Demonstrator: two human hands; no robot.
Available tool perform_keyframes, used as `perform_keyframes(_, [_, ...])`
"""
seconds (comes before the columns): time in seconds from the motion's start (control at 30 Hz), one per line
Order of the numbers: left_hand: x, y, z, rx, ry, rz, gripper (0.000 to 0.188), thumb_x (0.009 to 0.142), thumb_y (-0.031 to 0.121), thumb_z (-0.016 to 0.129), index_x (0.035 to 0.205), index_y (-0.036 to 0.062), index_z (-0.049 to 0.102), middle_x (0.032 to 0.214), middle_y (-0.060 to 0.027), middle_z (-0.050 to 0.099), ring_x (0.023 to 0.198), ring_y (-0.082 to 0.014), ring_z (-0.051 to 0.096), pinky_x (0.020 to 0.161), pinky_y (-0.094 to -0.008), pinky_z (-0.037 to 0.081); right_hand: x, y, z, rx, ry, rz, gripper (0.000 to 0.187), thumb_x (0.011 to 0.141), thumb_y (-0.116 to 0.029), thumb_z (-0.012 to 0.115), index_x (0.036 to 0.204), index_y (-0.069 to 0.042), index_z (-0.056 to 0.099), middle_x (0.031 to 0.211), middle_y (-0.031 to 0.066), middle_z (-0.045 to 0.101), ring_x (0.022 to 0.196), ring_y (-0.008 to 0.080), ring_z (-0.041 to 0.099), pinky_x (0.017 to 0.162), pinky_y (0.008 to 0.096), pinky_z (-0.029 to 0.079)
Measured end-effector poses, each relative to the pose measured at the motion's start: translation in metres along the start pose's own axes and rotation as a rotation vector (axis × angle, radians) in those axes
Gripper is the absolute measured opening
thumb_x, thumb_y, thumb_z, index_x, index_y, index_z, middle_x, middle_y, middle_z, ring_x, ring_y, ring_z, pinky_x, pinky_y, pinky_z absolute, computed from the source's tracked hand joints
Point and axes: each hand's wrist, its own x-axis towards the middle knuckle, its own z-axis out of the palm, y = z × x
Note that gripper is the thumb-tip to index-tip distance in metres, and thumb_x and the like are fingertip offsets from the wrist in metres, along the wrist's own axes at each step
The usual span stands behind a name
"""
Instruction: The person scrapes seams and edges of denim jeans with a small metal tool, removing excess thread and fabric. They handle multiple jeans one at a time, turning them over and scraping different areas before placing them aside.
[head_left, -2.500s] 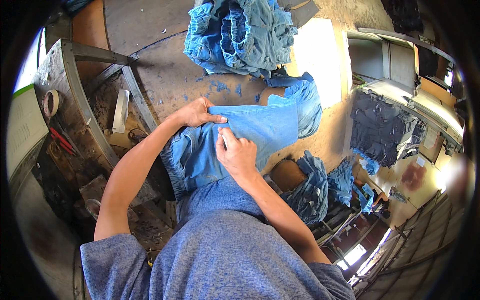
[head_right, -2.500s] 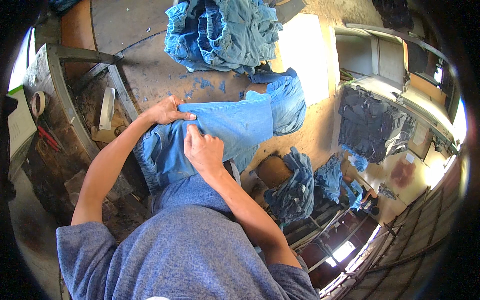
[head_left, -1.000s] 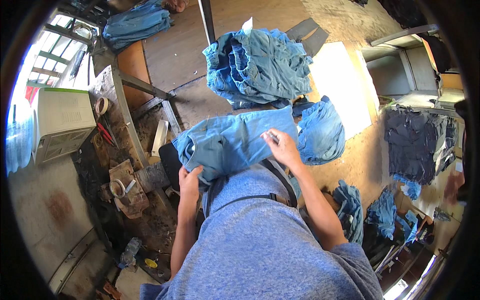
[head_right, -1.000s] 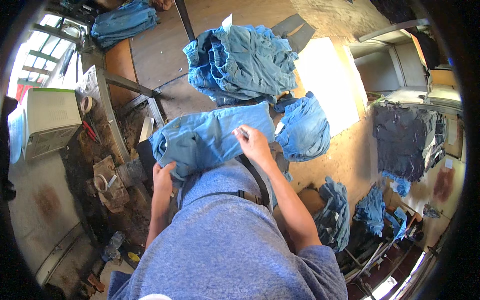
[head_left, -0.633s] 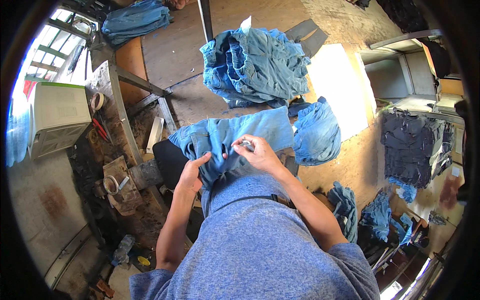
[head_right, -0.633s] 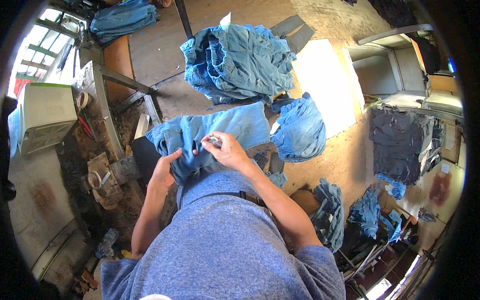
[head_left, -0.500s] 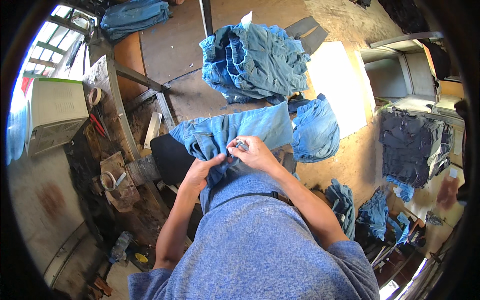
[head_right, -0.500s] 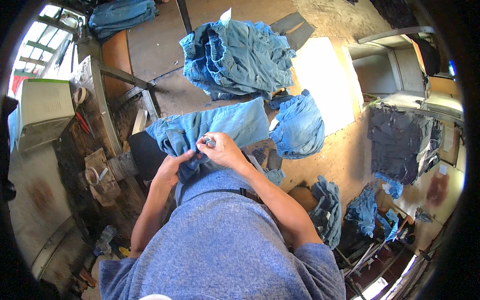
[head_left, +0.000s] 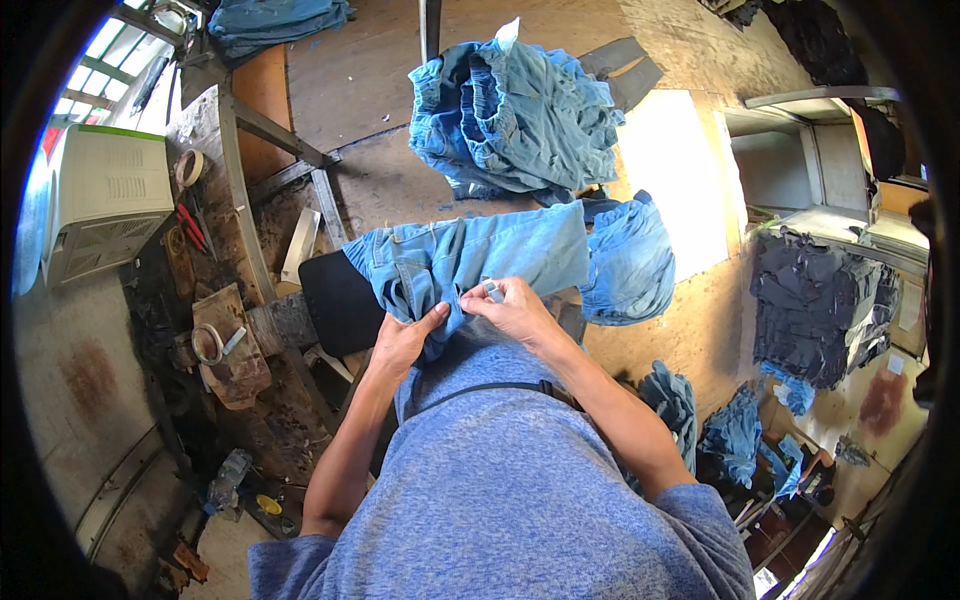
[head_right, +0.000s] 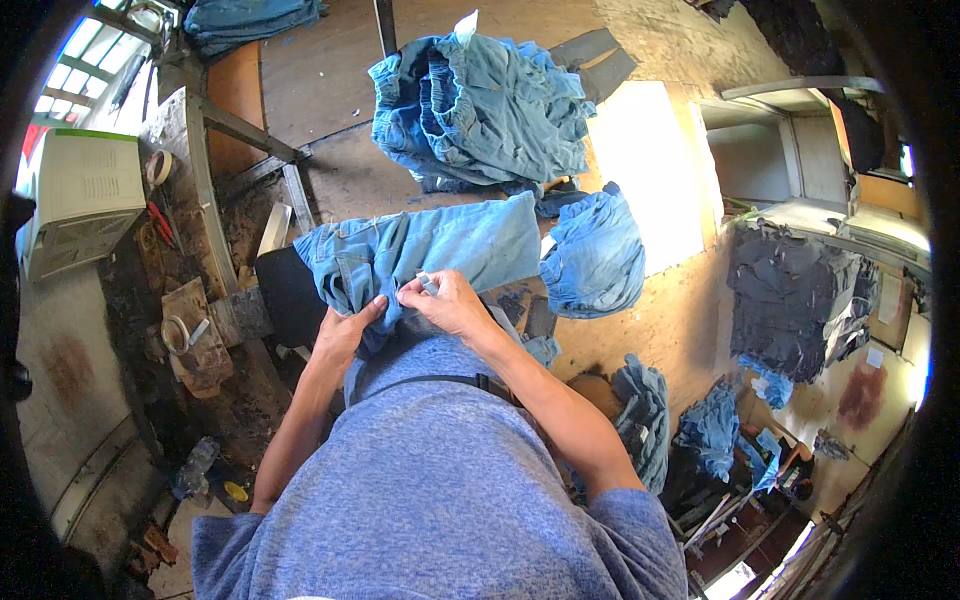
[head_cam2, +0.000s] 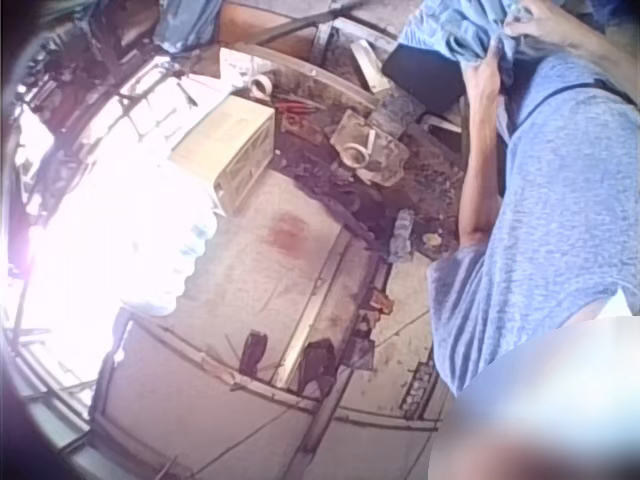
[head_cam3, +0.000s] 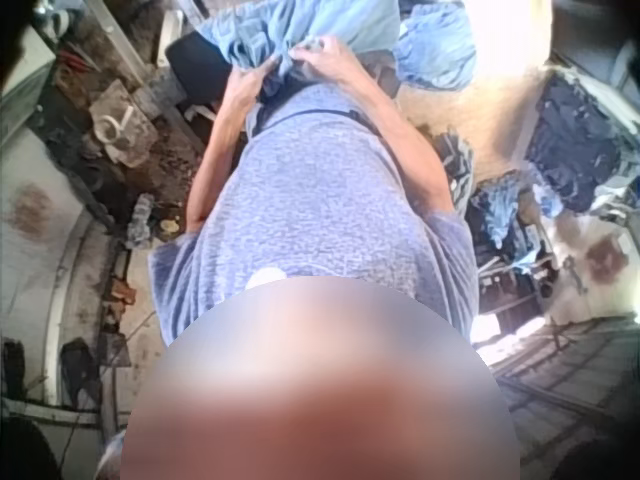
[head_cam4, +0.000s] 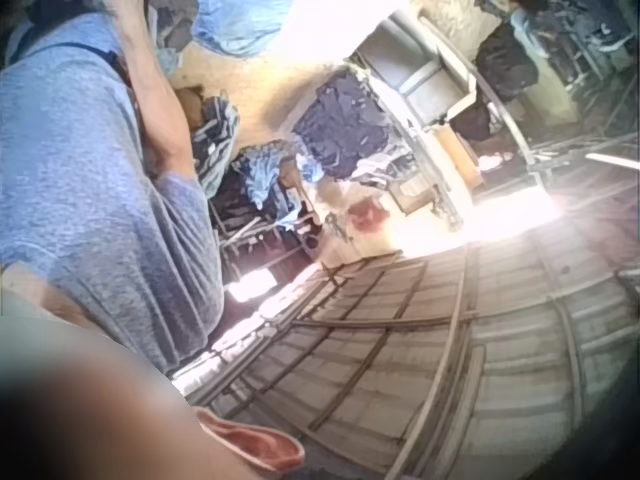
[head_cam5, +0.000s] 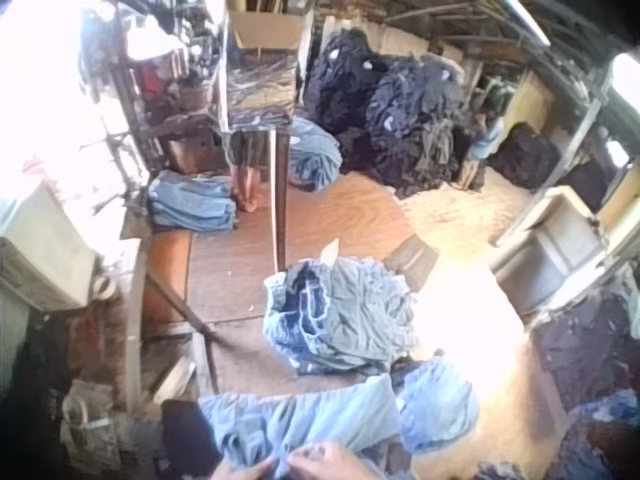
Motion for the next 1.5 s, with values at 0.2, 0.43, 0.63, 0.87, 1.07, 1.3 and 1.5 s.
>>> perform_keyframes(0.2, [0.002, -0.002, -0.002, 0.118, 0.007, 0.094, 0.057, 0.094, 0.01, 0.082, 0.142, -0.002, 0.056, 0.131, -0.0069, 0.066, 0.118, -0.0177, 0.063, 0.105, -0.0331, 0.049, -0.003, -0.001, 0.002, 0.049, 0.019, 0.115, 0.028, 0.087, -0.03, 0.081, 0.095, -0.003, 0.081, 0.084, 0.003, 0.073, 0.083, 0.0121, 0.062, 0.079, 0.0299, 0.048])
perform_keyframes(0.43, [0.004, 0.003, -0.003, 0.154, -0.024, 0.066, 0.061, 0.092, 0.011, 0.083, 0.144, -0.0027, 0.054, 0.136, -0.0081, 0.063, 0.123, -0.0189, 0.059, 0.109, -0.0342, 0.045, -0.001, -0.004, 0.005, 0.092, 0.037, 0.17, 0.029, 0.085, -0.031, 0.082, 0.091, -0.002, 0.08, 0.081, 0.0025, 0.07, 0.078, 0.0122, 0.059, 0.074, 0.0308, 0.047])
perform_keyframes(0.63, [0.001, 0.009, 0.002, 0.212, 0.0, 0.054, 0.063, 0.091, 0.012, 0.085, 0.144, -0.0026, 0.055, 0.136, -0.008, 0.063, 0.123, -0.0193, 0.059, 0.109, -0.034, 0.045, 0.004, 0.006, 0.01, 0.086, 0.045, 0.156, 0.027, 0.085, -0.031, 0.081, 0.086, -0.004, 0.076, 0.078, -0.0002, 0.066, 0.072, 0.0111, 0.056, 0.067, 0.0304, 0.044])
perform_keyframes(0.87, [0.001, 0.005, -0.011, -0.077, -0.073, -0.062, 0.055, 0.093, 0.011, 0.082, 0.141, -0.0015, 0.058, 0.129, -0.0069, 0.068, 0.115, -0.0177, 0.064, 0.104, -0.0342, 0.049, 0.001, 0.001, 0.003, 0.405, 0.024, 0.282, 0.014, 0.092, -0.021, 0.074, 0.086, -0.013, 0.064, 0.066, -0.0097, 0.047, 0.055, 0.0023, 0.038, 0.05, 0.025, 0.027])
perform_keyframes(1.07, [0.0, 0.003, -0.014, -0.14, -0.072, -0.082, 0.052, 0.095, 0.01, 0.081, 0.14, -0.0025, 0.057, 0.128, -0.0077, 0.069, 0.114, -0.0179, 0.066, 0.103, -0.0343, 0.05, -0.001, -0.006, 0.002, 0.279, -0.016, 0.193, 0.017, 0.09, -0.025, 0.079, 0.09, -0.009, 0.073, 0.071, -0.0066, 0.056, 0.06, 0.0043, 0.044, 0.055, 0.0263, 0.034])
perform_keyframes(1.3, [0.004, 0.001, -0.01, -0.002, -0.072, -0.017, 0.054, 0.094, 0.009, 0.081, 0.141, -0.0012, 0.056, 0.13, -0.0065, 0.068, 0.116, -0.0165, 0.064, 0.105, -0.0331, 0.049, 0.003, -0.004, 0.003, 0.095, -0.047, 0.132, 0.024, 0.085, -0.03, 0.083, 0.09, -0.007, 0.078, 0.075, -0.0029, 0.064, 0.069, 0.0079, 0.053, 0.064, 0.0282, 0.043])
perform_keyframes(1.5, [0.004, 0.0, -0.01, -0.011, -0.046, -0.035, 0.056, 0.093, 0.01, 0.082, 0.141, -0.0004, 0.056, 0.132, -0.0064, 0.067, 0.117, -0.0173, 0.064, 0.105, -0.0344, 0.049, 0.005, 0.009, 0.004, 0.009, 0.051, 0.128, 0.017, 0.089, -0.021, 0.079, 0.093, -0.005, 0.075, 0.08, -0.0028, 0.065, 0.076, 0.0073, 0.055, 0.072, 0.0274, 0.045])
